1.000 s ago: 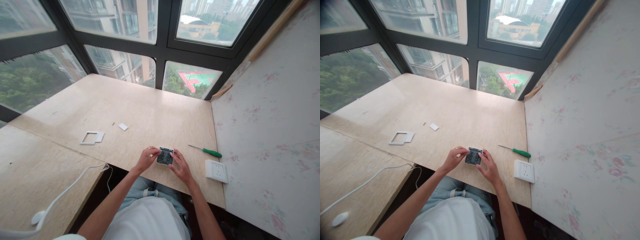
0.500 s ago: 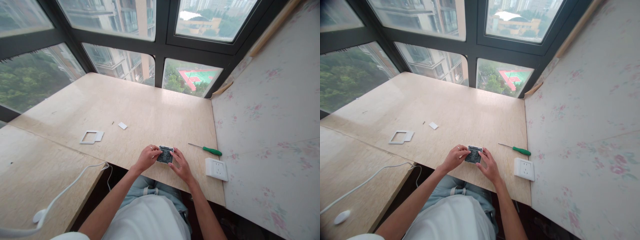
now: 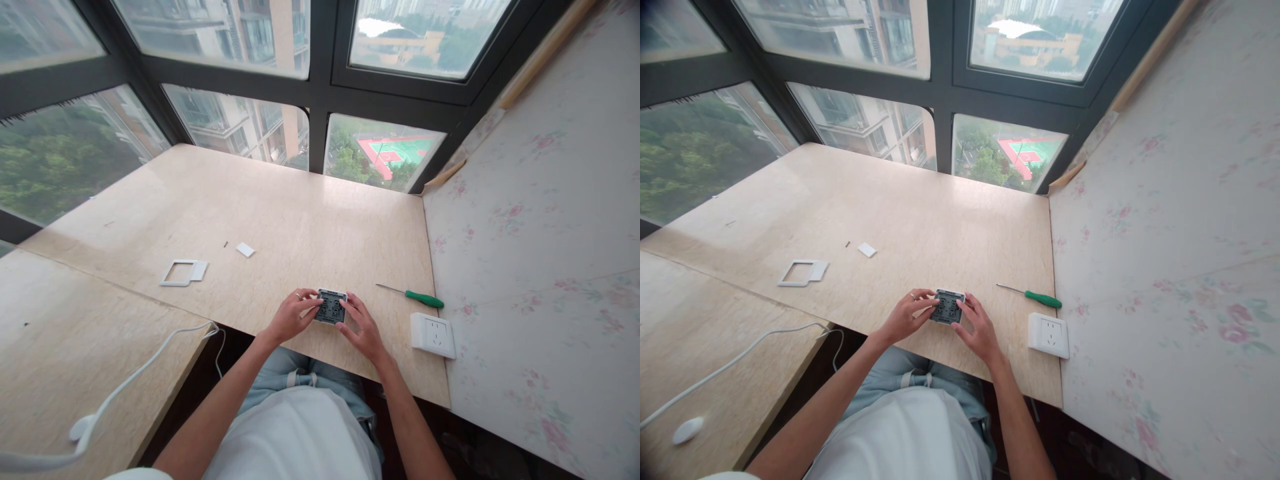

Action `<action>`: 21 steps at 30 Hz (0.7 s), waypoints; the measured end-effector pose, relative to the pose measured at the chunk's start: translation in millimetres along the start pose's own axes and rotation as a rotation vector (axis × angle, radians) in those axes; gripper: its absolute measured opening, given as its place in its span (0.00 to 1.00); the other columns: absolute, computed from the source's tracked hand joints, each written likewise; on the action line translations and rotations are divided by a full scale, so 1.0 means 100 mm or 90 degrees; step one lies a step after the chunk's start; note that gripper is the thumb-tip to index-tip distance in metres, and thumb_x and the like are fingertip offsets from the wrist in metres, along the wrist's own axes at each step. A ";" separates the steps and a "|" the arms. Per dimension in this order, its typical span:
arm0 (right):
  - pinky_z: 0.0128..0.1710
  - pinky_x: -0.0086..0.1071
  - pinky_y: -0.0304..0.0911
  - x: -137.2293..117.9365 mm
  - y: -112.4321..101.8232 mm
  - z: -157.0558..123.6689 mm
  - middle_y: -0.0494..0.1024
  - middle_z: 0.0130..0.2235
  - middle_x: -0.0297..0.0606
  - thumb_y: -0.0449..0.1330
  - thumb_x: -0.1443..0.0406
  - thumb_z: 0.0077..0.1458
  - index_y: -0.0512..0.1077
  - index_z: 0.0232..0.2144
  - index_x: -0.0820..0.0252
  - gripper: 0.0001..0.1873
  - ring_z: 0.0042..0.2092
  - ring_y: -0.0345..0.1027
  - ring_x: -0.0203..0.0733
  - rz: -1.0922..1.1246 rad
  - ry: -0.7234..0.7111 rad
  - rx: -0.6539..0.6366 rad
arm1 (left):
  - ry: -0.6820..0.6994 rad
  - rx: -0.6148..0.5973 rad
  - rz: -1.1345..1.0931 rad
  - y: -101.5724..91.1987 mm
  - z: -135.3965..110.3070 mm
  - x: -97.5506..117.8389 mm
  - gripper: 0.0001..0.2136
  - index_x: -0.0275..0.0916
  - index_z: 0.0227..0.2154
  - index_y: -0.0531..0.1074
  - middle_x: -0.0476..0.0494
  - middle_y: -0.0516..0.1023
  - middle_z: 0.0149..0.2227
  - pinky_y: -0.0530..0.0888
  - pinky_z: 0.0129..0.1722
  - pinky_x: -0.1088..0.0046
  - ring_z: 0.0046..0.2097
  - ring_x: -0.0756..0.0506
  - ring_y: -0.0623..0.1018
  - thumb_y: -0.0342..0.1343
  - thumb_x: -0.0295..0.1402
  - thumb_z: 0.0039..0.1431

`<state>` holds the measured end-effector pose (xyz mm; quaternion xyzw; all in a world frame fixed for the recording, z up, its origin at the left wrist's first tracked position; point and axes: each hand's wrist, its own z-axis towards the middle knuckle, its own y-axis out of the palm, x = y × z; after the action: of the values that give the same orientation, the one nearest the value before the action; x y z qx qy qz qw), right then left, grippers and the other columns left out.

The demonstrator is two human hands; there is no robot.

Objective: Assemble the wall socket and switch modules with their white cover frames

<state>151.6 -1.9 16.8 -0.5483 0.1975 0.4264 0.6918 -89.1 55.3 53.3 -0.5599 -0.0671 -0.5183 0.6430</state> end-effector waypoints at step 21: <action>0.58 0.48 0.65 -0.01 0.01 -0.01 0.60 0.64 0.50 0.56 0.55 0.62 0.54 0.65 0.54 0.32 0.62 0.62 0.50 0.175 0.103 0.036 | -0.136 0.032 -0.118 0.02 -0.15 -0.09 0.14 0.38 0.51 0.70 0.37 0.72 0.51 0.75 0.49 0.64 0.52 0.45 0.74 0.52 0.36 0.65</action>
<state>150.1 -2.8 16.2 -0.5292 0.3377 0.4657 0.6237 -99.3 48.5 40.6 -0.5872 -0.1992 -0.5108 0.5955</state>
